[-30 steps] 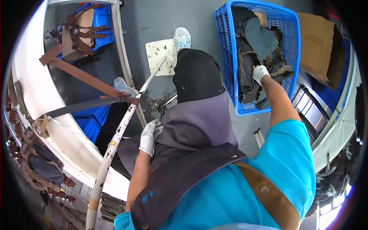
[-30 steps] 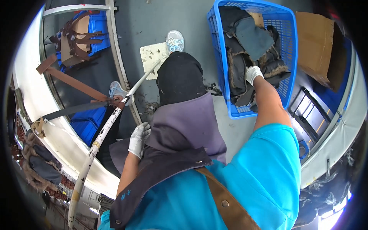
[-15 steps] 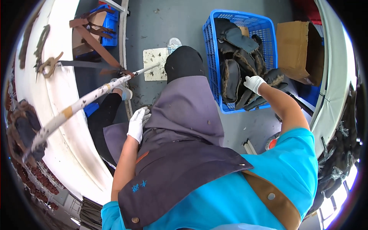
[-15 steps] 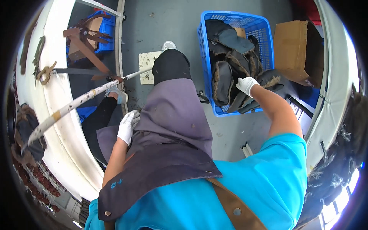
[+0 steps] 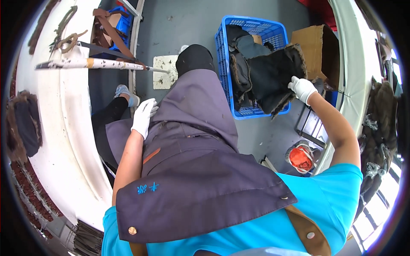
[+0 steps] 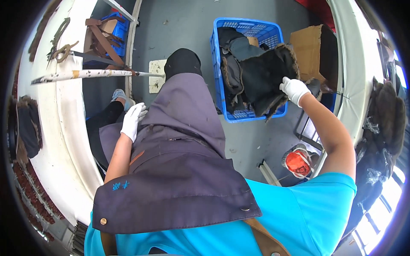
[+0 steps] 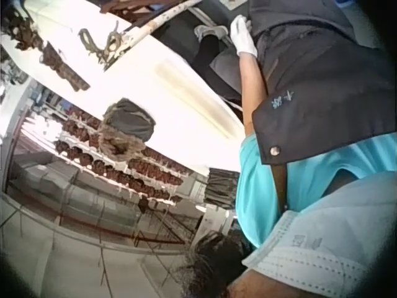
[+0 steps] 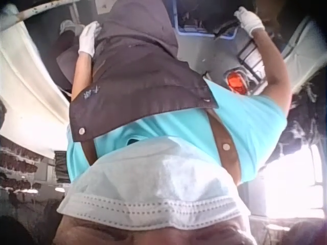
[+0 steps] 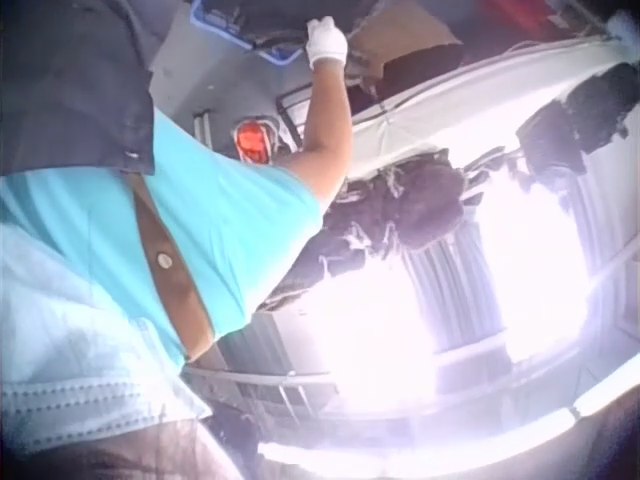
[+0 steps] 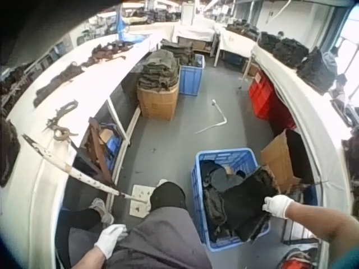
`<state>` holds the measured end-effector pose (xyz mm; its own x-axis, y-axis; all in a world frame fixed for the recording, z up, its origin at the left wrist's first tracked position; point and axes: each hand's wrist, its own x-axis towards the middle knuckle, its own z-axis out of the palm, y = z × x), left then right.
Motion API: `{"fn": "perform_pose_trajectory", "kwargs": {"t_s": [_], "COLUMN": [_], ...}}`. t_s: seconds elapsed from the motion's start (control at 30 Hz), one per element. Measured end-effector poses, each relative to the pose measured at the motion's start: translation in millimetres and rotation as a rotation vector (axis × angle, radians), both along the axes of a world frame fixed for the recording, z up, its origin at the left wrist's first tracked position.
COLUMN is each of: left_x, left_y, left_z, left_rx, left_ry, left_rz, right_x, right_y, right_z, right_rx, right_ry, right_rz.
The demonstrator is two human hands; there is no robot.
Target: Trimming the edges of leather and fur pieces using a pair of scissors in a workshop.
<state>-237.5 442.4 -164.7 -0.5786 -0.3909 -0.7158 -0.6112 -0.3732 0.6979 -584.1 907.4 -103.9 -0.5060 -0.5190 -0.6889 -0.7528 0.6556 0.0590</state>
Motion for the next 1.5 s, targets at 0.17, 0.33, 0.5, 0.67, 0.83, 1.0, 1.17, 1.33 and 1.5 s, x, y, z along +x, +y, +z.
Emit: {"fn": "perform_pose_trajectory", "kwargs": {"t_s": [0.17,0.33,0.5,0.67,0.83,1.0,1.17,1.33,1.5], "left_x": [10,22,40,42,61,60,64,66,67], "left_y": [0,-5,-14,-9,-12,-23,-33,-44,-40], "left_z": [0,-10,-8,-14,-16,-21,-32,-28,-34], "left_rx": [-0.019,-0.006,-0.154,-0.038,-0.071,-0.057,-0.089,-0.007,0.010], "left_ry": [0.079,0.178,0.263,0.273,0.230,0.328,0.353,0.352,0.417], "left_rz": [-0.005,0.045,-0.051,0.081,0.080,0.098,0.127,0.232,0.322], "right_x": [7,-3,-29,-44,-44,-39,18,55,141], "right_y": [-22,-63,-106,-155,-297,-457,-610,-736,-759], "right_z": [62,139,210,297,378,460,466,351,235], "right_rx": [-0.112,-0.176,-0.295,-0.332,-0.488,-0.724,-1.086,-1.411,-0.882], "right_ry": [0.147,0.210,0.310,0.487,0.650,0.847,0.885,0.690,0.328], "right_rz": [-0.049,-0.227,-0.122,-0.026,0.301,0.549,0.555,0.529,0.699]}}
